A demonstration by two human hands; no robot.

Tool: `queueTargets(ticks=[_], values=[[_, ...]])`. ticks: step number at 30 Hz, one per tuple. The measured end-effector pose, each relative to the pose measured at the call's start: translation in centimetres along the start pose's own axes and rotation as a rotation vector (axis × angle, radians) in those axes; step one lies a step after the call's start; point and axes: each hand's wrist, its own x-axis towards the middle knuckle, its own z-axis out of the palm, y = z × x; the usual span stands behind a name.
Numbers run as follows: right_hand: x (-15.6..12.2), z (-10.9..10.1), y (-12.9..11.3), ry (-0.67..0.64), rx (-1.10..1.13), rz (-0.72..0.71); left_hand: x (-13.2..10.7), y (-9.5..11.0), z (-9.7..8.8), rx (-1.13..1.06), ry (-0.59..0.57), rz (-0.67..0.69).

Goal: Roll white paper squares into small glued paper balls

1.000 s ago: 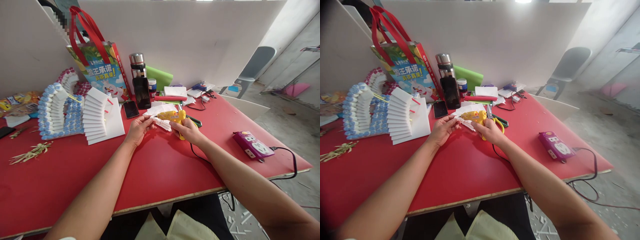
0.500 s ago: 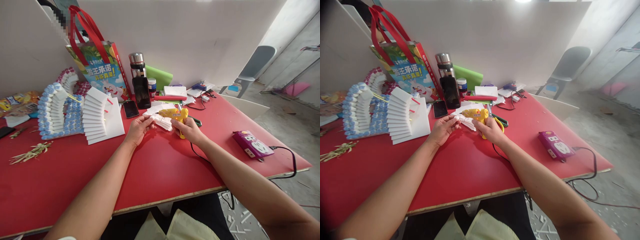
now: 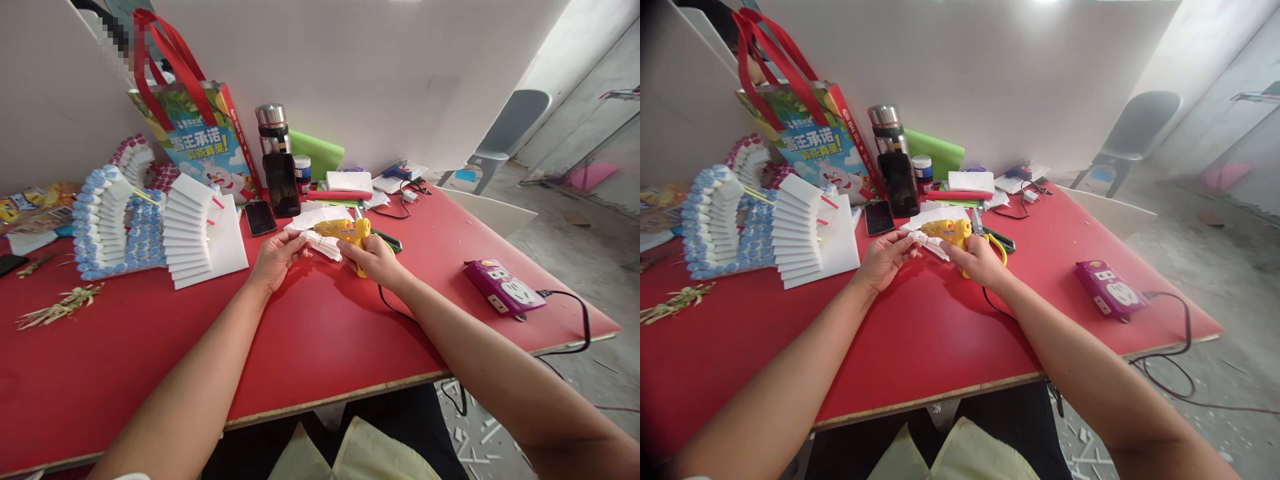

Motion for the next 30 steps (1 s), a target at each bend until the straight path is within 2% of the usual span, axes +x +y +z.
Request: queueTargets(ticks=[11,19,30], values=[[-0.36,0.21,-0.36,-0.015,-0.025,0.024,0.04,0.00,0.05,0.004,-0.002,-0.006],[-0.10,0.06,-0.28,0.030,-0.010,0.032,-0.07,0.18,0.16,0.004,0.005,-0.015],[-0.04,-0.13,0.16,0.035,0.060,-0.035,-0.11,0.13,0.23,0.002,0.024,-0.011]])
